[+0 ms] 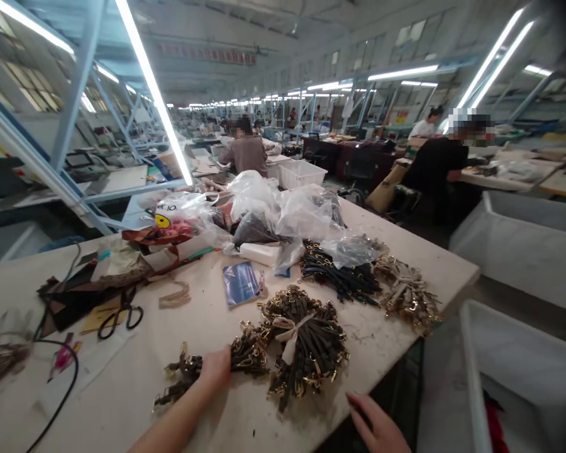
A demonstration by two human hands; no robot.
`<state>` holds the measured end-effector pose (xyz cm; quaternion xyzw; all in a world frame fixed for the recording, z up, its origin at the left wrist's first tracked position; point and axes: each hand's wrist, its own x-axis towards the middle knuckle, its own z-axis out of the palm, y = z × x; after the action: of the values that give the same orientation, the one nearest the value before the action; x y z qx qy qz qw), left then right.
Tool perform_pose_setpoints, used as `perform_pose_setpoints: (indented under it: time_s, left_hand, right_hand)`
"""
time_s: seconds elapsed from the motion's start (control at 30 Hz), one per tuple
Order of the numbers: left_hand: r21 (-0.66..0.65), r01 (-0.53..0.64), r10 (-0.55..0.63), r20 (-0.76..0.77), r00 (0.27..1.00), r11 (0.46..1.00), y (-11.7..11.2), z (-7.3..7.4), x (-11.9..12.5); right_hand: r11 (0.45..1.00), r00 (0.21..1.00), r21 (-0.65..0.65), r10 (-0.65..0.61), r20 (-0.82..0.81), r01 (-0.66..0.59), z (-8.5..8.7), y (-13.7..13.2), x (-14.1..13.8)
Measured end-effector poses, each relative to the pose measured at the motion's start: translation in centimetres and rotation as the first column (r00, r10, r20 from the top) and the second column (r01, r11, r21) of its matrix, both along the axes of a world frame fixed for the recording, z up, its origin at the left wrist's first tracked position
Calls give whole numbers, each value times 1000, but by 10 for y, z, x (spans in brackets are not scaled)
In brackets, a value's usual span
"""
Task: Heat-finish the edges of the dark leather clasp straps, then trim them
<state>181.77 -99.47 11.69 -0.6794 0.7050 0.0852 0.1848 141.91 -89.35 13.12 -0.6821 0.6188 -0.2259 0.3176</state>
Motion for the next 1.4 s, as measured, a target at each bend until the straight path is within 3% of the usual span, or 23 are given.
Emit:
perform_pose_setpoints:
  time_s: [0.07,0.13,0.2,0.3,0.37,0.47,0.53,0.6,0.77,0.87,0.97,1.13,1.4]
  left_hand:
    - [-2,-36,36,-22,999,999,12,10,-11]
    - [-51,-67,63,-76,995,996,21,30,-26]
    - [-148,-94,63,-198,978,985,26,55,-52]
    - [-196,-162,51,-475,879,967,21,76,-109]
    - [-58,-230,139,-645,752,971,9,70,-151]
    - [95,-398,328,-751,573,913,-16,42,-200]
    - [100,-454,336,-812,477,885,-32,26,-221]
    - [70,-462,291,-857,426,884,-45,22,-237]
    - [72,-489,296,-868,398,869,-60,41,-283]
    - [123,-428,296,-882,366,895,-62,48,-321]
    - [95,-427,303,-839,452,899,-59,51,-344]
    - [-56,-505,331,-691,642,861,-39,61,-343]
    - [-102,-550,337,-695,636,829,-29,87,-355]
  right_hand:
    - [982,994,-185,-48,-95,30,28,-44,-2]
    - [963,985,-270,-27,-172,-20,48,-92,3]
    - [970,962,-202,79,-261,-134,56,-138,15]
    - [935,869,85,350,-350,-343,55,-189,36]
    - [875,815,253,479,-327,-413,48,-212,42]
    - [815,786,318,565,-252,-484,36,-233,34]
    - [806,787,304,578,-218,-508,32,-240,22]
    - [834,821,279,536,-199,-477,33,-241,7]
    - [924,905,178,371,-207,-338,45,-231,-41]
    - [946,921,186,306,-240,-266,38,-224,-76]
    - [938,920,234,311,-239,-257,21,-222,-101]
    - [920,905,245,361,-226,-305,2,-218,-111]
    - [910,896,230,391,-211,-344,2,-214,-118]
